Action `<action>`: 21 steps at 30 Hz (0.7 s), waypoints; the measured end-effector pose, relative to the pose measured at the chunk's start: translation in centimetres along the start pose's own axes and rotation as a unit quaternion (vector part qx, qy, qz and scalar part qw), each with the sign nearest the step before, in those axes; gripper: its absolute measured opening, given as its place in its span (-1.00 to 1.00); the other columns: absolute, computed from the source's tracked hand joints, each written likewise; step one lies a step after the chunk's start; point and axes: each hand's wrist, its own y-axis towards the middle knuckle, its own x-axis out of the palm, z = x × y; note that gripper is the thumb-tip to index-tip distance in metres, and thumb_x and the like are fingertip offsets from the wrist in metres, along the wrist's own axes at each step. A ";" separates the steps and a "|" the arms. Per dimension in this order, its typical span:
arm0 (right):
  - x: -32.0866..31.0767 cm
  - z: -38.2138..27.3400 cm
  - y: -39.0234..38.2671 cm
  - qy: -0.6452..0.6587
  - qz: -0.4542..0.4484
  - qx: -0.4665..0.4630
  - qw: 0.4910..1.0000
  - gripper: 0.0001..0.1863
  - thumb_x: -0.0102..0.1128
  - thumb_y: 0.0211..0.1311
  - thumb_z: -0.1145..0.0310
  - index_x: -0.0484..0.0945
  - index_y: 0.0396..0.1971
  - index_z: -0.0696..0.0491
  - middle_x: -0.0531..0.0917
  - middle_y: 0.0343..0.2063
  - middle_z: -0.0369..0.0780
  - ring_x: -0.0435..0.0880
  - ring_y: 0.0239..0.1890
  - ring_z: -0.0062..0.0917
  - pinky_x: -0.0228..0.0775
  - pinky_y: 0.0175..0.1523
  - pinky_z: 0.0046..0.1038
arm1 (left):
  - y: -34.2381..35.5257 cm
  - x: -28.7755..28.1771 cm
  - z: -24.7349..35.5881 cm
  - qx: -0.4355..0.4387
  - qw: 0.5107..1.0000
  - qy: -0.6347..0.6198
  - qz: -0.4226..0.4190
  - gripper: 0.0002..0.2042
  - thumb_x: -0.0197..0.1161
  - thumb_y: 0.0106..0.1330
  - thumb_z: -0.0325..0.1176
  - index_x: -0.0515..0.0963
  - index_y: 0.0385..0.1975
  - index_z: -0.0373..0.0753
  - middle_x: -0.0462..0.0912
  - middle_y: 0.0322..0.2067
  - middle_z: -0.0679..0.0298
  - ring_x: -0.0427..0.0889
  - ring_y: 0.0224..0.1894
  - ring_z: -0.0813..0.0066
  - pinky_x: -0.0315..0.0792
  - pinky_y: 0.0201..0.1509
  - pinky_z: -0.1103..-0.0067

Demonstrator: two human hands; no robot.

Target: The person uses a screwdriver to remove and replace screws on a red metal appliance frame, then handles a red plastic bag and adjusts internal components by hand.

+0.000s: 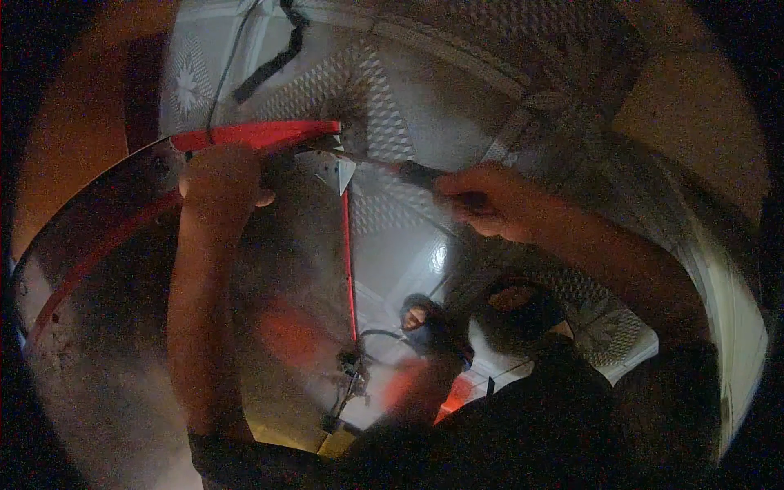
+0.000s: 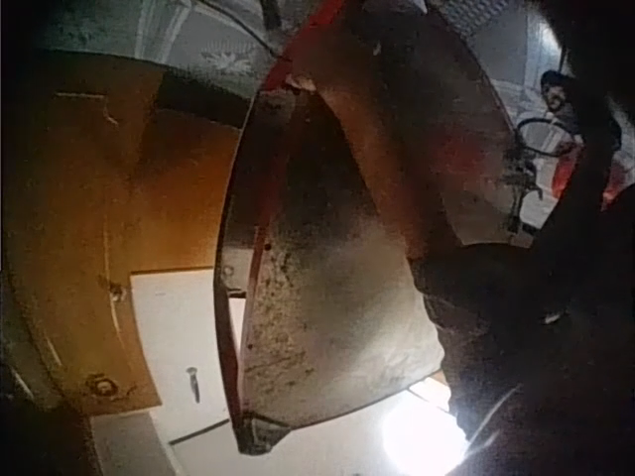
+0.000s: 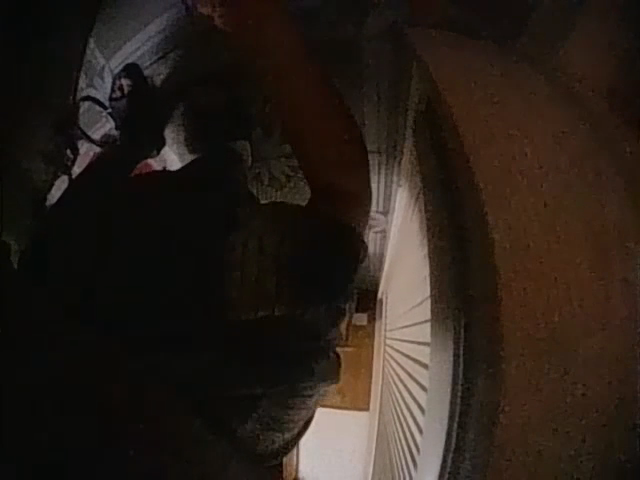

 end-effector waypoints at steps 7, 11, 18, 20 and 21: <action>0.7 -0.4 -0.2 -0.499 0.262 -0.269 0.781 -0.66 0.11 0.20 0.11 0.52 -0.43 0.13 0.50 -0.66 -0.25 0.51 -0.64 -0.40 0.39 -0.52 -0.37 | 1.4 1.4 -0.5 -0.008 1.000 -0.006 -0.023 -0.44 0.41 -0.03 -0.02 0.53 -0.08 -0.25 0.59 -0.09 0.14 0.59 -0.05 0.17 0.51 -0.04 0.31; 2.4 -2.0 -1.2 -0.660 0.275 -0.239 0.657 -0.65 0.16 0.11 0.13 0.53 -0.34 0.15 0.57 -0.59 -0.09 0.61 -0.52 -0.20 0.45 -0.40 -0.23 | 2.1 2.3 -0.8 -0.025 0.998 -0.012 -0.059 -0.33 0.39 -0.15 0.11 0.49 -0.07 -0.22 0.58 -0.17 0.11 0.55 -0.07 0.10 0.42 0.00 0.25; 1.1 0.1 0.0 -0.418 0.215 -0.156 0.869 -0.59 0.24 0.02 0.06 0.51 -0.52 0.18 0.53 -0.68 -0.11 0.55 -0.61 -0.29 0.39 -0.42 -0.27 | 2.6 2.5 -0.4 -0.013 0.999 -0.034 -0.039 -0.36 0.40 -0.17 0.09 0.49 -0.15 -0.26 0.59 -0.20 0.09 0.57 -0.10 0.11 0.42 -0.03 0.22; 1.0 0.0 0.0 -0.410 0.195 -0.141 0.880 -0.58 0.25 0.01 0.05 0.51 -0.57 0.18 0.53 -0.67 -0.13 0.53 -0.60 -0.35 0.36 -0.42 -0.29 | 2.8 2.6 -0.6 -0.009 0.998 -0.054 -0.026 -0.36 0.40 -0.18 0.09 0.49 -0.16 -0.26 0.59 -0.20 0.09 0.57 -0.10 0.11 0.41 -0.02 0.23; 1.1 -0.2 -0.2 -0.414 0.197 -0.141 0.878 -0.58 0.25 0.01 0.05 0.51 -0.57 0.18 0.53 -0.67 -0.13 0.53 -0.60 -0.35 0.36 -0.42 -0.29 | 3.0 2.6 -0.7 -0.006 0.998 -0.056 -0.030 -0.35 0.39 -0.17 0.09 0.49 -0.13 -0.26 0.58 -0.17 0.09 0.56 -0.08 0.12 0.40 0.01 0.24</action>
